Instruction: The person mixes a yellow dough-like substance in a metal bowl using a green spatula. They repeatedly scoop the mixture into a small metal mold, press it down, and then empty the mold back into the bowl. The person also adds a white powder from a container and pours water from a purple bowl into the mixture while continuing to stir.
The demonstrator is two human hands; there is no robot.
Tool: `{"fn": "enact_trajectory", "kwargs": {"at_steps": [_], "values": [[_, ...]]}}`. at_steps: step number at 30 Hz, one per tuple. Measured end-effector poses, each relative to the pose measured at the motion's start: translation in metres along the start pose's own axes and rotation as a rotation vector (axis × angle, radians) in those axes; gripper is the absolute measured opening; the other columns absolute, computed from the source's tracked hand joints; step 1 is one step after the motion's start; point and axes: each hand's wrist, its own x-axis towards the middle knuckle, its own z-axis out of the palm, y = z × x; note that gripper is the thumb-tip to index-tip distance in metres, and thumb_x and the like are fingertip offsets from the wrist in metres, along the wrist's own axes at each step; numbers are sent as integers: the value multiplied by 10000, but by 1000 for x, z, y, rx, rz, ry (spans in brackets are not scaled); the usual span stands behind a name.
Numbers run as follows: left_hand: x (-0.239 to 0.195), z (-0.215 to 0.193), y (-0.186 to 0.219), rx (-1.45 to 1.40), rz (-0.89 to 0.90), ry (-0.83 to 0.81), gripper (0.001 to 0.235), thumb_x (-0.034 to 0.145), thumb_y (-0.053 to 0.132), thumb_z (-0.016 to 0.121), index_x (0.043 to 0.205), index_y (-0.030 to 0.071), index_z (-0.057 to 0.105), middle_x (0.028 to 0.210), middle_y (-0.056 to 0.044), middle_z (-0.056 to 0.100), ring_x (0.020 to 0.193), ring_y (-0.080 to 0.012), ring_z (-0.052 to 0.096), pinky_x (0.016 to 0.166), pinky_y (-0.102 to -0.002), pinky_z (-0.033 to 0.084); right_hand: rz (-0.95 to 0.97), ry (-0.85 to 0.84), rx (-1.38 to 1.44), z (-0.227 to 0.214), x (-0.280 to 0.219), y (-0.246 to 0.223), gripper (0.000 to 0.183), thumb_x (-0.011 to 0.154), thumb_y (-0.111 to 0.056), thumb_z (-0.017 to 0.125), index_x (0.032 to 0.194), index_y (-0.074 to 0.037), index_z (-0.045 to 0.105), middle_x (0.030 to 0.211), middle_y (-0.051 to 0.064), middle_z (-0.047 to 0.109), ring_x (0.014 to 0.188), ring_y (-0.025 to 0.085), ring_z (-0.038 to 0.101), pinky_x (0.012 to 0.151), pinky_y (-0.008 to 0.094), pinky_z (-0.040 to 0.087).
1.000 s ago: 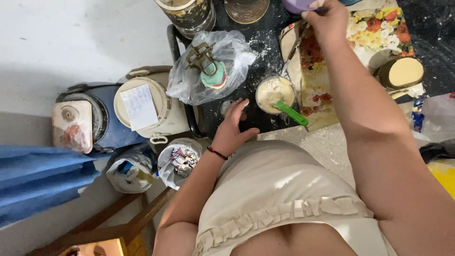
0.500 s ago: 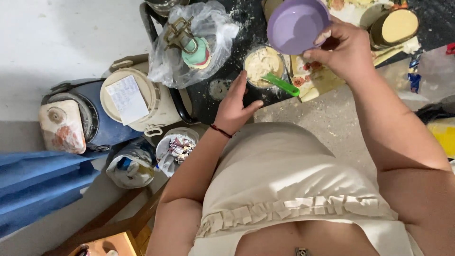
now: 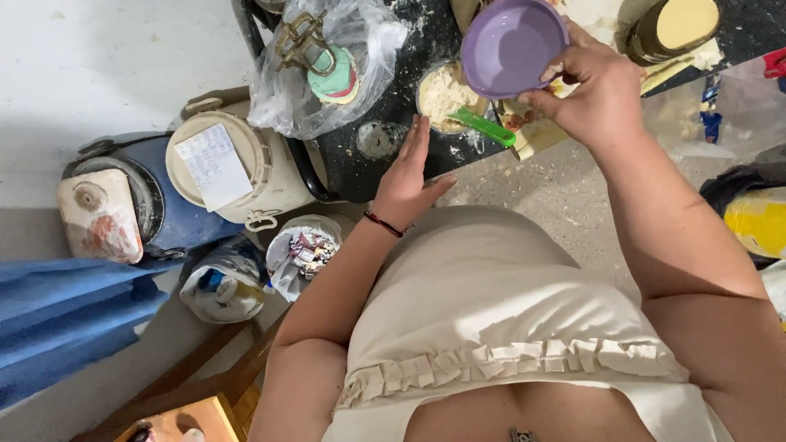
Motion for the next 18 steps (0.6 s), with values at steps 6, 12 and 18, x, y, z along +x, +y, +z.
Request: {"fn": "enact_trajectory", "kwargs": {"at_steps": [6, 12, 18], "values": [[-1, 1, -1, 18, -12, -4, 1084, 900, 793, 420, 1664, 179, -43, 1779, -148, -3, 1652, -365, 162, 797, -466, 621, -27, 6, -92, 3, 0, 0, 343, 827, -106, 1045, 1038, -16, 789, 1457, 324, 700, 862, 248, 710, 683, 393, 572], [0, 0, -2, 46, -10, -17, 1097, 889, 823, 372, 1665, 174, -54, 1782, -124, -20, 1662, -336, 157, 760, -445, 604, -31, 9, -159, 4, 1, 1, 335, 824, -140, 1036, 1014, -31, 782, 1509, 295, 697, 758, 220, 669, 664, 386, 532], [2, 1, -2, 67, -18, -14, 1097, 878, 828, 365, 1664, 180, -44, 1784, -132, 14, 1529, -343, 421, 664, -440, 578, -48, 23, -171, 3, 3, 1, 312, 831, -140, 1016, 991, -27, 773, 1472, 278, 723, 762, 231, 677, 649, 383, 533]]}}
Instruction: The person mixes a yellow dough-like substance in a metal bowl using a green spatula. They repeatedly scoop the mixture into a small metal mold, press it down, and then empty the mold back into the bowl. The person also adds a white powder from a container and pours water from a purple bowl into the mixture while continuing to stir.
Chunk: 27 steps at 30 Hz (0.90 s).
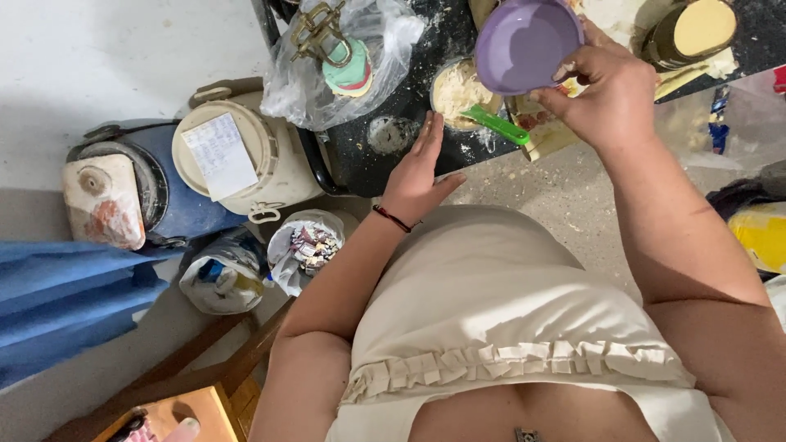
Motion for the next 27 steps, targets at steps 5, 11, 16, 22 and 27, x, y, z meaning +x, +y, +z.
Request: {"fn": "enact_trajectory", "kwargs": {"at_steps": [5, 11, 16, 22, 27], "values": [[0, 2, -5, -12, 21, 4, 1074, 922, 791, 398, 1669, 161, -47, 1778, -129, -9, 1659, -325, 123, 932, -477, 579, -11, 7, -29, 4, 0, 2, 334, 814, -175, 1019, 987, -37, 768, 1453, 253, 750, 757, 224, 662, 650, 382, 526], [1, 1, -4, -8, 3, -6, 1048, 933, 762, 425, 1672, 173, -28, 1780, -120, -5, 1658, -314, 133, 913, -475, 574, -3, -7, 16, 1, 2, 1, 331, 838, -153, 1027, 1022, -15, 788, 1485, 332, 675, 1255, 351, 757, 796, 433, 598], [3, 0, -4, 2, -12, -28, 984, 1005, 528, 590, 1671, 148, -27, 1771, -128, -14, 1650, -305, 74, 1138, -485, 446, 3, -25, 35, 2, 2, 6, 357, 835, -162, 1046, 1068, -51, 799, 1514, 322, 669, 1192, 312, 766, 762, 423, 559], [3, -8, 4, 3, -65, -70, 978, 995, 492, 598, 1666, 159, -32, 1774, -110, -14, 1651, -287, 59, 1045, -466, 511, 120, -63, 223, -8, 9, 1, 335, 917, -33, 1036, 1134, 38, 791, 1085, 170, 782, 851, 233, 678, 715, 356, 572], [-2, -22, 16, -50, -90, -72, 968, 970, 581, 553, 1671, 195, 8, 1775, -92, 24, 1637, -305, 156, 1060, -479, 492, 586, -114, 632, 5, 44, 25, 228, 993, -82, 901, 1039, -127, 683, 1047, 30, 734, 938, 124, 734, 864, 288, 659]]}}
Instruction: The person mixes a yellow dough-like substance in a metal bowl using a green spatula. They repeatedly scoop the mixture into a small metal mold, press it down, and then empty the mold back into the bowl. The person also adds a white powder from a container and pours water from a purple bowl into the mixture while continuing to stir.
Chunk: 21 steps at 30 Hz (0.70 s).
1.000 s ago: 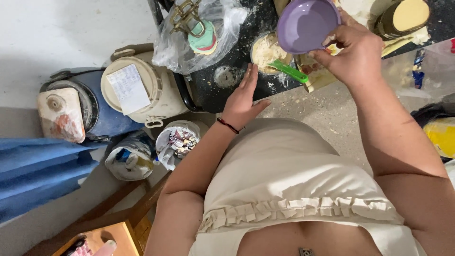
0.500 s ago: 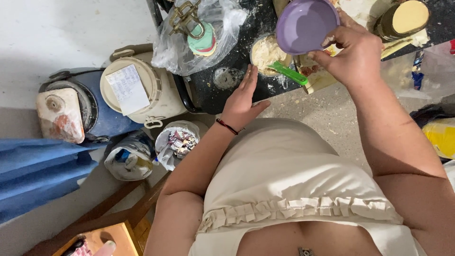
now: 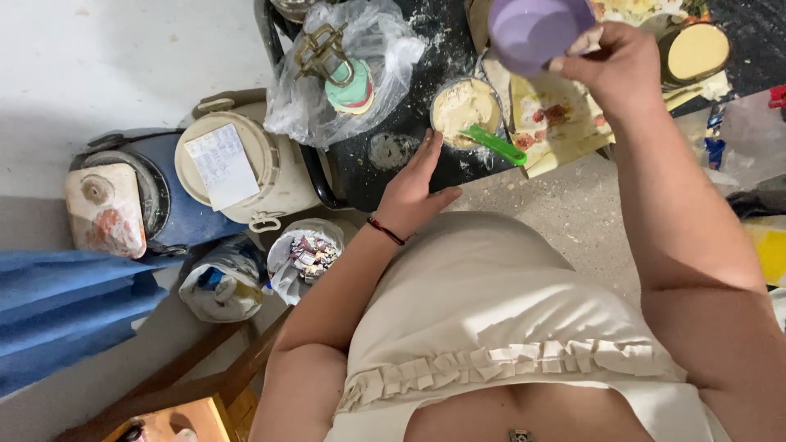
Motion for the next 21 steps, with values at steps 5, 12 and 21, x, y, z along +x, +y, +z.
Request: {"fn": "enact_trajectory", "kwargs": {"at_steps": [5, 12, 21], "values": [[-4, -4, -2, -1, 6, 9, 921, 985, 479, 629, 1674, 198, 86, 1770, -89, 59, 1629, -288, 165, 1094, -475, 462, 111, 66, -9, 23, 72, 1, 152, 966, -149, 867, 981, -161, 716, 1033, -6, 773, 923, 108, 766, 892, 277, 682], [-19, -11, -4, -76, 1, 127, 839, 1006, 413, 713, 1672, 189, 255, 1740, -152, 192, 1554, -404, 289, 1176, -587, 426, -251, 95, -40, 38, 114, 40, 502, 968, 53, 837, 1340, -44, 514, 1327, 185, 626, 1068, 340, 690, 821, 401, 648], [-11, -7, -13, -130, -11, 179, 843, 1006, 397, 724, 1677, 211, 249, 1735, -180, 198, 1561, -435, 270, 1198, -621, 390, -322, -59, -281, 38, 99, 22, 412, 1039, 39, 690, 1413, -18, 528, 1322, 234, 622, 972, 369, 623, 749, 481, 528]]}}
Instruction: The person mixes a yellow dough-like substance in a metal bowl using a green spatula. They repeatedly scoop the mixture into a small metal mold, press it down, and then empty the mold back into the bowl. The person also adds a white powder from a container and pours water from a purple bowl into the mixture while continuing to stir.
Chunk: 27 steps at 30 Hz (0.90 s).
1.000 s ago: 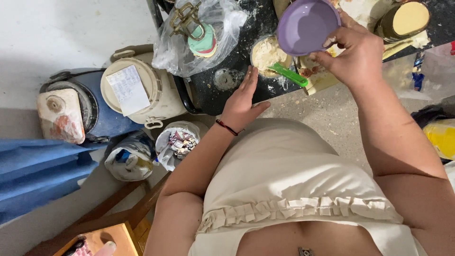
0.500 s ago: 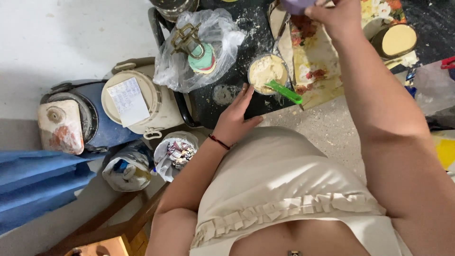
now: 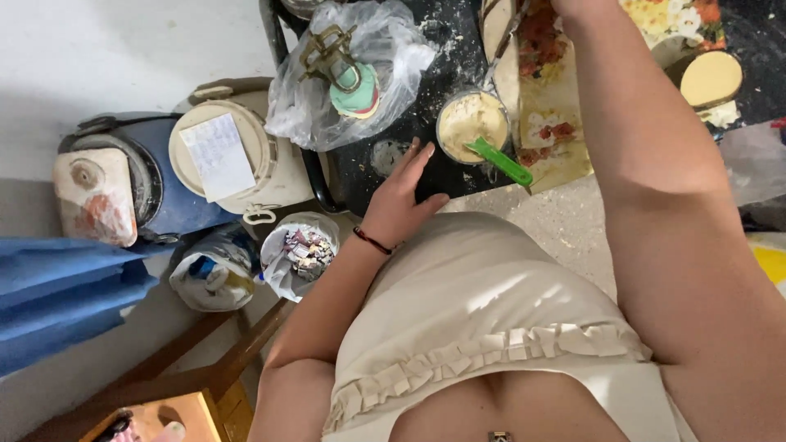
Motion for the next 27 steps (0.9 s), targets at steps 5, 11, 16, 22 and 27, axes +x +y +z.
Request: {"fn": "enact_trajectory", "kwargs": {"at_steps": [5, 11, 16, 22, 27], "values": [[31, 1, 5, 12, 43, -26, 941, 962, 429, 704, 1664, 159, 138, 1751, -170, 145, 1629, -344, 130, 1267, -543, 250, -36, -61, -117, -12, -24, -67, 386, 1074, 31, 617, 1449, -5, 534, 1319, 259, 620, 923, 383, 589, 712, 520, 468], [77, 15, 4, 186, 137, 13, 1318, 811, 349, 980, 1652, 198, -24, 1754, -234, 147, 1532, -417, 438, 942, -516, 639, -457, -418, -68, 21, -133, -50, 739, 835, -60, 840, 1514, -164, 567, 1094, 92, 679, 965, 260, 673, 1087, 465, 579], [86, 14, 16, 247, 46, 20, 1221, 780, 411, 969, 1629, 234, 109, 1634, -242, 371, 955, -317, 780, 646, -436, 661, -371, -180, 110, 17, -134, -64, 215, 1066, -34, 711, 1265, 49, 707, 947, 136, 716, 806, 211, 665, 789, 328, 627], [87, 13, 4, 248, 133, 38, 1086, 772, 433, 947, 1589, 248, 256, 1549, -172, 455, 1137, -342, 719, 700, -468, 644, -255, -212, 175, 25, -124, -64, 281, 1080, -135, 697, 1325, 2, 700, 1114, 190, 749, 923, 264, 724, 871, 395, 613], [76, 12, 12, 251, 105, -17, 1144, 762, 434, 962, 1608, 213, 225, 1581, -188, 427, 1077, -332, 728, 675, -426, 659, -322, -359, 97, -4, -123, -82, 205, 975, -54, 807, 1173, -24, 761, 996, 133, 765, 801, 205, 722, 753, 311, 608]]}}
